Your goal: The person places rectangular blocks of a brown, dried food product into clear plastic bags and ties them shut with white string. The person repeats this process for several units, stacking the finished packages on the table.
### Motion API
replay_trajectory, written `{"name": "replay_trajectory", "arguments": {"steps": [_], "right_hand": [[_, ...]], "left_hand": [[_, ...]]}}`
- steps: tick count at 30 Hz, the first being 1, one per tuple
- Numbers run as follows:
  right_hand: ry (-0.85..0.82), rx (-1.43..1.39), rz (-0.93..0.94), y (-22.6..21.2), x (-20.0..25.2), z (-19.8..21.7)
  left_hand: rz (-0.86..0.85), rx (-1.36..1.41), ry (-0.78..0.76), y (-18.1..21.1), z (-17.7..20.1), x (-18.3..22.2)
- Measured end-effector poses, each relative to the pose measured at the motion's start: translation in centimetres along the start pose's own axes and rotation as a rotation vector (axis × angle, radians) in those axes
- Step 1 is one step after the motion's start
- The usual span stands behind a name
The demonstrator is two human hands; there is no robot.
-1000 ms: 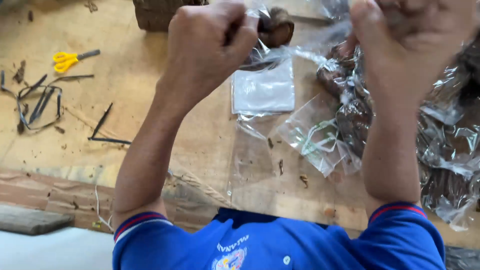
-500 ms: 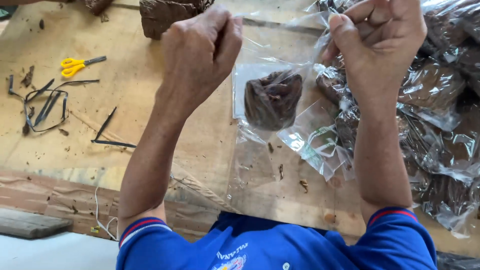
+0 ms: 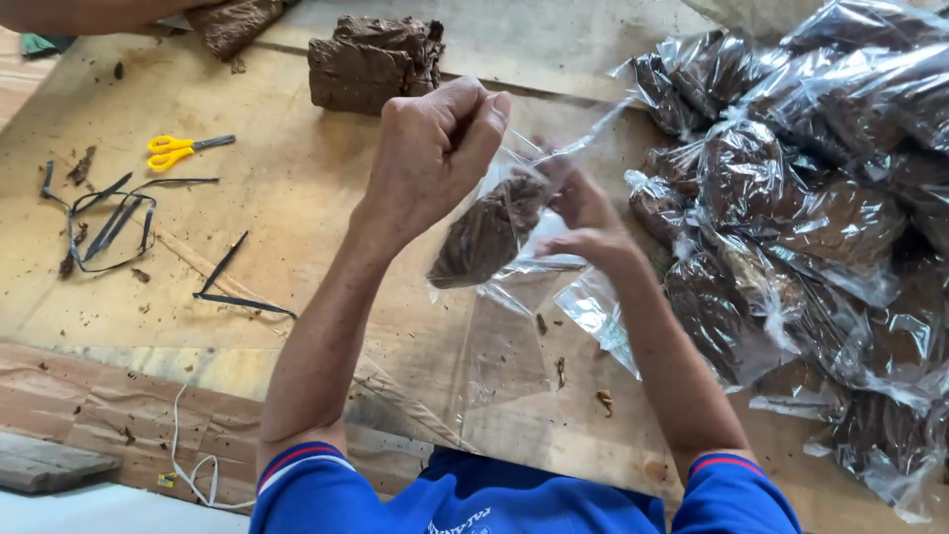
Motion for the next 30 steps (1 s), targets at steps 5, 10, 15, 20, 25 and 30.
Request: {"name": "replay_trajectory", "arguments": {"steps": [5,10,15,20,25,30], "right_hand": [[0.549,0.219,-0.116,4.1,-1.5,-1.3],[0.625,0.409,-0.119,4.0,-0.8,-2.1],[0.67,0.633,-0.253,3.8,0.9,-1.2],[0.459,0.283,-0.338,-0.8,0.2,-1.6],[0.525,0.334,-0.485,1.6,4.5,0.0],[0.391,0.909,-0.66,1.4,4.3,0.4]], "left_hand": [[0.131,0.27,0.134,-1.8,1.5,-0.3],[0.34,0.139,-0.148,-6.4,-0.6,1.8],[0.352,0.304,-0.161,-9.3,-6.5,3.9],[0.295,0.314,-0.127,-9.5,-10.0,3.5],[0.322,0.315,-0.049,-10.0,-12.7,3.8],[0.438,0.241,-0.027,-13.2,-15.4,4.1]]}}
Point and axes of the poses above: each hand's wrist, its own x-axis away from the middle knuckle, its own z-axis out of the back of the hand, y = z × x, the point moved 1 cm from there along -x, towards the middle knuckle, and after that the axes turned 11 degrees about z, right-handed, at the moved point
